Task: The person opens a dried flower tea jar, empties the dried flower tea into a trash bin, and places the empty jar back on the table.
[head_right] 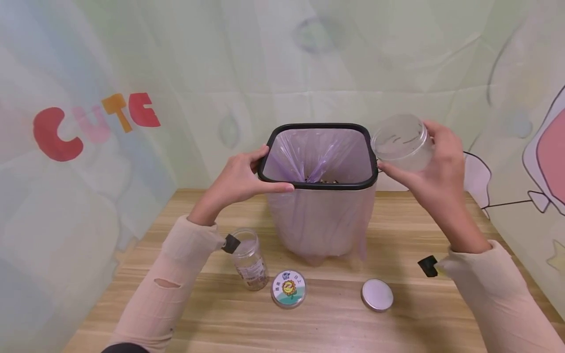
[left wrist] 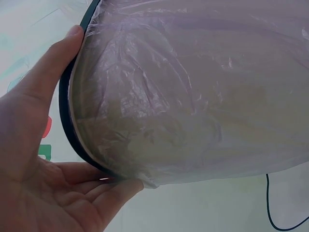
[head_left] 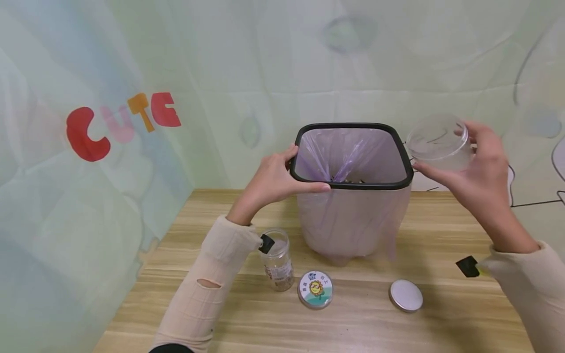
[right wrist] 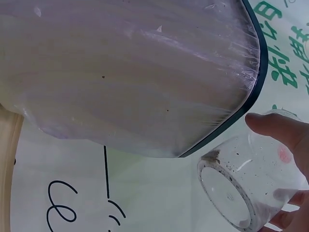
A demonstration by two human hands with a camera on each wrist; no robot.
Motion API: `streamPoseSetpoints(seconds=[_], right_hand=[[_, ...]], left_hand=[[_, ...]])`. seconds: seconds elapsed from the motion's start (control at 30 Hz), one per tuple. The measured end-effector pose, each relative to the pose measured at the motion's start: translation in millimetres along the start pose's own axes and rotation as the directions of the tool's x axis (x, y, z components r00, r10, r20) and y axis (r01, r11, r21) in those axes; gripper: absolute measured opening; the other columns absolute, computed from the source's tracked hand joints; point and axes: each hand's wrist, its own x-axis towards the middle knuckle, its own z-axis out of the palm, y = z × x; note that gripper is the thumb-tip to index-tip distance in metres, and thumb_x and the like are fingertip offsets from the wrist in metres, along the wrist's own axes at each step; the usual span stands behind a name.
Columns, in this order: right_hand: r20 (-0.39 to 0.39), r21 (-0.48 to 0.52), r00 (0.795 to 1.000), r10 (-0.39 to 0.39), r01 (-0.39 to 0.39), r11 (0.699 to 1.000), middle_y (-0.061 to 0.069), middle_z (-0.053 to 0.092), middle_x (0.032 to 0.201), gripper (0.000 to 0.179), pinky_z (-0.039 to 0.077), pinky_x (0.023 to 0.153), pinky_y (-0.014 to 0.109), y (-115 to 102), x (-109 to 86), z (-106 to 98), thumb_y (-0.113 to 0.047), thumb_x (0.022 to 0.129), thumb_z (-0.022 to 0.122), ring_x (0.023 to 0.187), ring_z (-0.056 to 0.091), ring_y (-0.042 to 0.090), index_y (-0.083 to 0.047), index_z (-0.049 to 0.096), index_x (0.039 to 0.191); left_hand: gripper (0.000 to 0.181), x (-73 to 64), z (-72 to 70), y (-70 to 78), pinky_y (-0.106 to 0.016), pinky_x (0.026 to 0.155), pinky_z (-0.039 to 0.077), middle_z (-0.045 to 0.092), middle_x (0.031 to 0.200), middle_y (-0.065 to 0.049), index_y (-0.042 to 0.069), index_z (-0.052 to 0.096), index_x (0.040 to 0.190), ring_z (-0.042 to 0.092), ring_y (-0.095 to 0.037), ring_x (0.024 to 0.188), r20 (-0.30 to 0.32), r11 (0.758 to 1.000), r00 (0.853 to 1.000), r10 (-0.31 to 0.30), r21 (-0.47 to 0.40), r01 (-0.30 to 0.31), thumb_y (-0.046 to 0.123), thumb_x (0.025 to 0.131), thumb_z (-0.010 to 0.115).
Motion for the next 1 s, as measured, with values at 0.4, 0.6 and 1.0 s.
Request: streamPoseSetpoints(seconds=[0.4, 0.6, 1.0], right_hand=[[0.123, 0.036, 0.98, 0.159, -0.164, 0.986, -0.011, 0.059, 0.115, 0.089, 0.033, 0.083, 0.018, 8, -28.1, -11, -0.011, 0.061, 0.096, 0.101, 0.047, 0.004, -0.012, 0.052, 0.139], [0.214, 0.053, 0.955, 0.207, -0.223, 0.973, -0.015, 0.058, 0.117, 0.084, 0.035, 0.087, 0.017, 10, -47.1, -19, -0.012, 0.066, 0.094, 0.105, 0.049, 0.005, -0.019, 0.049, 0.137], [0.261, 0.14, 0.944, 0.2, -0.242, 0.96, -0.005, 0.06, 0.12, 0.08, 0.037, 0.088, 0.007, 7, -81.4, -26, -0.002, 0.069, 0.09, 0.109, 0.054, 0.005, -0.015, 0.046, 0.135]], left_hand=[[0.113, 0.1, -0.2, -2.9, -0.036, 0.101, 0.046, 0.053, 0.144, -0.01, 0.006, 0.046, 0.148, 0.05, -0.018, 0.129, -0.014, 1.0, 1.0, 0.014, -0.006, -0.014, 0.066, 0.061, 0.086], [0.12, -0.3, 0.3, -3.1, -0.037, 0.106, 0.042, 0.039, 0.154, -0.01, 0.005, 0.035, 0.154, 0.041, -0.019, 0.138, -0.004, 1.0, 1.0, 0.0, -0.019, 0.0, 0.066, 0.062, 0.085], [0.127, -0.2, 2.1, -1.6, -0.034, 0.114, 0.029, 0.025, 0.162, -0.007, 0.006, 0.023, 0.158, 0.023, -0.014, 0.146, 0.013, 0.999, 1.0, -0.016, -0.047, 0.017, 0.069, 0.065, 0.082]])
